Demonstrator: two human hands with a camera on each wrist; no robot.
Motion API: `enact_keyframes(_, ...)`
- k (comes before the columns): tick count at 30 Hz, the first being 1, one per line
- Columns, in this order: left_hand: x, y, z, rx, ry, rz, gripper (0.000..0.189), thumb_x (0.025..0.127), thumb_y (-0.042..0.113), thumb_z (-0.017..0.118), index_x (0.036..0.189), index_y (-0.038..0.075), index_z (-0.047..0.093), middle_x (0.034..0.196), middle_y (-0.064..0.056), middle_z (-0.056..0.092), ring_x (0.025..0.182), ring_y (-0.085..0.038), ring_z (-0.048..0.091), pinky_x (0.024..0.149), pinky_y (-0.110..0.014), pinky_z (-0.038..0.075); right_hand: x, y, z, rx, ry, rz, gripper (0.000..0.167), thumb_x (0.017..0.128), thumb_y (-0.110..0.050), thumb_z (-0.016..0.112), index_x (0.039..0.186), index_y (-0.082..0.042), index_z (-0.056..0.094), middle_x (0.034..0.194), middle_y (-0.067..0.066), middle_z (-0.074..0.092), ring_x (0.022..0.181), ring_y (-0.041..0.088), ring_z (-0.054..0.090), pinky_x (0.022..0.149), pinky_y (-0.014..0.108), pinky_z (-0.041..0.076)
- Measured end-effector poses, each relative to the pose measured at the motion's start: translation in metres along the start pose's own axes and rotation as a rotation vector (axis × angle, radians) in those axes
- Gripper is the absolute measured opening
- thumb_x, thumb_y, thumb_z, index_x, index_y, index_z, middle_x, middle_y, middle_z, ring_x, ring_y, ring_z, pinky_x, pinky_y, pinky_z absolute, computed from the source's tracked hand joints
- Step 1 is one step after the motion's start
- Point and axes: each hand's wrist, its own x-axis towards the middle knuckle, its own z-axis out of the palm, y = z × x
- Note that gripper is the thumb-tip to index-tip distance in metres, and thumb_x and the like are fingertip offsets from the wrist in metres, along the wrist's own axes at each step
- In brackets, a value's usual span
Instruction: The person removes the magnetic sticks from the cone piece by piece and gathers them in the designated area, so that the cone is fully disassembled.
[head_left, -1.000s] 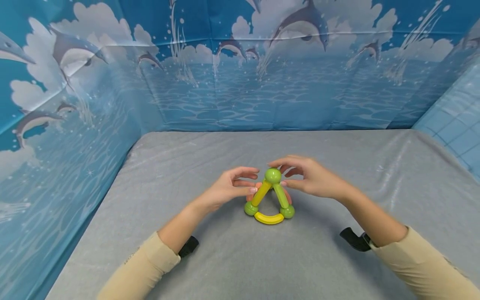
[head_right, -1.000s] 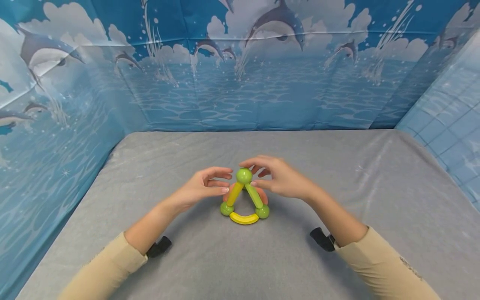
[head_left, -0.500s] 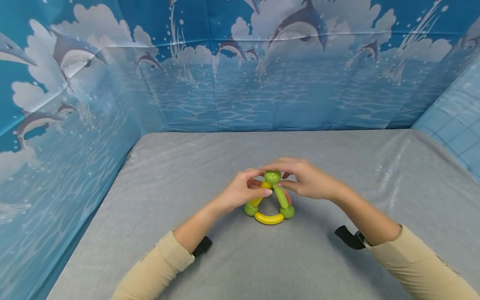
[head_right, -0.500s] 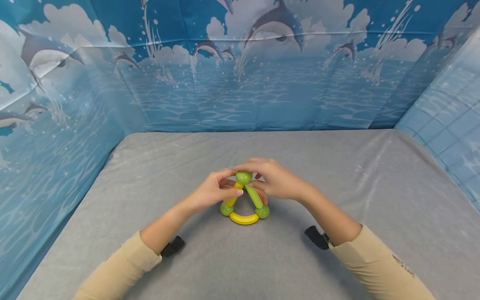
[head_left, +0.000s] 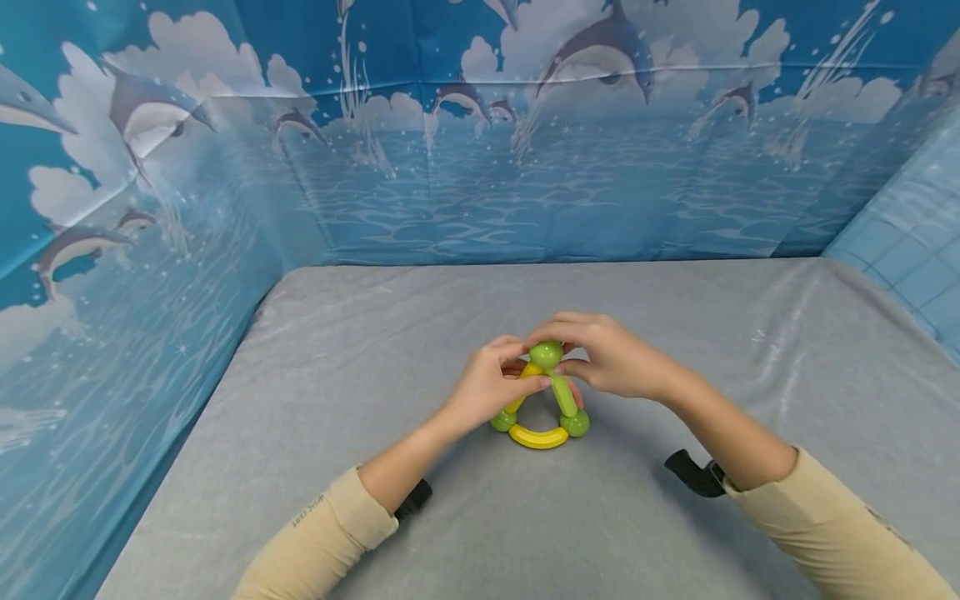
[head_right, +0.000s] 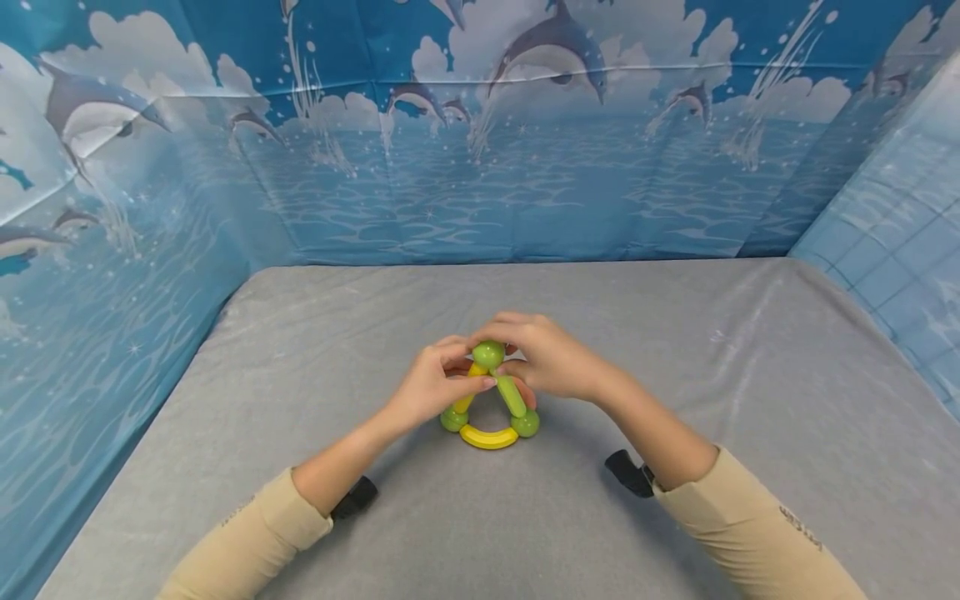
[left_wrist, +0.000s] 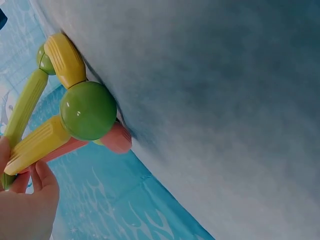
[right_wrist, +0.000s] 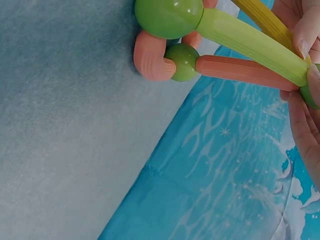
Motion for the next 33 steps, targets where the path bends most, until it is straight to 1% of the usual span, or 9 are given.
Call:
enact_keyframes(3, 0.0, 0.001, 0.001, 0.015, 0.014, 0.01, 0.033, 0.084, -0.001, 0.067, 0.116, -0.008, 0.061, 0.112, -0.02, 0.056, 0.092, -0.031, 0.063, 0.079, -0.034, 0.051, 0.0, 0.0, 0.001, -0.006, 0.017, -0.014, 0.044, 0.074, 0.011, 0.072, 0.113, -0.007, 0.064, 0.106, 0.0, 0.061, 0.091, 0.012, 0.059, 0.072, 0.032, 0.052)
enact_keyframes(7, -0.001, 0.002, 0.001, 0.022, 0.026, 0.015, 0.034, 0.083, -0.001, 0.068, 0.115, -0.008, 0.061, 0.111, -0.02, 0.057, 0.091, -0.031, 0.063, 0.079, -0.033, 0.052, -0.001, 0.001, 0.002, -0.021, 0.039, -0.028, 0.044, 0.073, 0.01, 0.073, 0.113, -0.008, 0.064, 0.105, -0.001, 0.061, 0.091, 0.012, 0.059, 0.072, 0.032, 0.052)
enact_keyframes(12, -0.001, 0.002, 0.002, 0.026, 0.037, 0.013, 0.034, 0.083, -0.001, 0.068, 0.116, -0.008, 0.062, 0.11, -0.019, 0.057, 0.09, -0.03, 0.063, 0.077, -0.028, 0.051, -0.002, 0.003, 0.006, -0.019, 0.078, -0.049, 0.044, 0.071, 0.01, 0.075, 0.111, -0.007, 0.065, 0.105, -0.001, 0.061, 0.091, 0.011, 0.058, 0.072, 0.032, 0.052)
enact_keyframes(17, -0.001, 0.004, 0.002, 0.059, 0.039, 0.047, 0.035, 0.081, -0.002, 0.069, 0.115, -0.008, 0.062, 0.107, -0.02, 0.059, 0.084, -0.028, 0.06, 0.073, -0.028, 0.051, -0.003, 0.006, 0.012, 0.031, 0.135, -0.091, 0.042, 0.069, 0.009, 0.076, 0.107, -0.005, 0.065, 0.104, 0.001, 0.061, 0.09, 0.012, 0.058, 0.072, 0.027, 0.051)
enact_keyframes(21, -0.001, 0.002, 0.002, 0.069, 0.035, 0.051, 0.035, 0.081, -0.002, 0.069, 0.115, -0.007, 0.062, 0.106, -0.02, 0.059, 0.085, -0.028, 0.061, 0.073, -0.029, 0.051, -0.004, 0.007, 0.016, 0.095, 0.169, -0.098, 0.042, 0.069, 0.01, 0.076, 0.107, -0.004, 0.065, 0.104, 0.002, 0.06, 0.09, 0.012, 0.059, 0.074, 0.025, 0.051)
enact_keyframes(23, 0.0, -0.002, 0.002, 0.066, 0.032, 0.049, 0.035, 0.081, -0.002, 0.07, 0.115, -0.007, 0.063, 0.108, -0.02, 0.059, 0.087, -0.029, 0.061, 0.074, -0.028, 0.051, -0.005, 0.007, 0.017, 0.125, 0.176, -0.086, 0.042, 0.069, 0.011, 0.075, 0.107, -0.004, 0.064, 0.104, 0.002, 0.06, 0.091, 0.013, 0.059, 0.075, 0.026, 0.051)
enact_keyframes(29, 0.007, -0.032, 0.007, 0.073, 0.028, 0.066, 0.033, 0.081, 0.004, 0.072, 0.113, -0.002, 0.065, 0.11, -0.017, 0.06, 0.089, -0.027, 0.061, 0.073, -0.025, 0.05, -0.009, 0.008, 0.02, 0.263, 0.169, -0.008, 0.04, 0.073, 0.008, 0.074, 0.109, -0.006, 0.063, 0.104, 0.003, 0.058, 0.091, 0.016, 0.06, 0.079, 0.028, 0.051)
enact_keyframes(33, 0.007, -0.036, 0.007, 0.082, 0.03, 0.086, 0.031, 0.081, 0.009, 0.073, 0.111, 0.003, 0.068, 0.109, -0.012, 0.061, 0.092, -0.023, 0.061, 0.074, -0.023, 0.05, -0.011, 0.007, 0.02, 0.326, 0.167, 0.039, 0.039, 0.075, 0.006, 0.073, 0.11, -0.006, 0.062, 0.106, 0.005, 0.057, 0.089, 0.017, 0.06, 0.08, 0.029, 0.051)
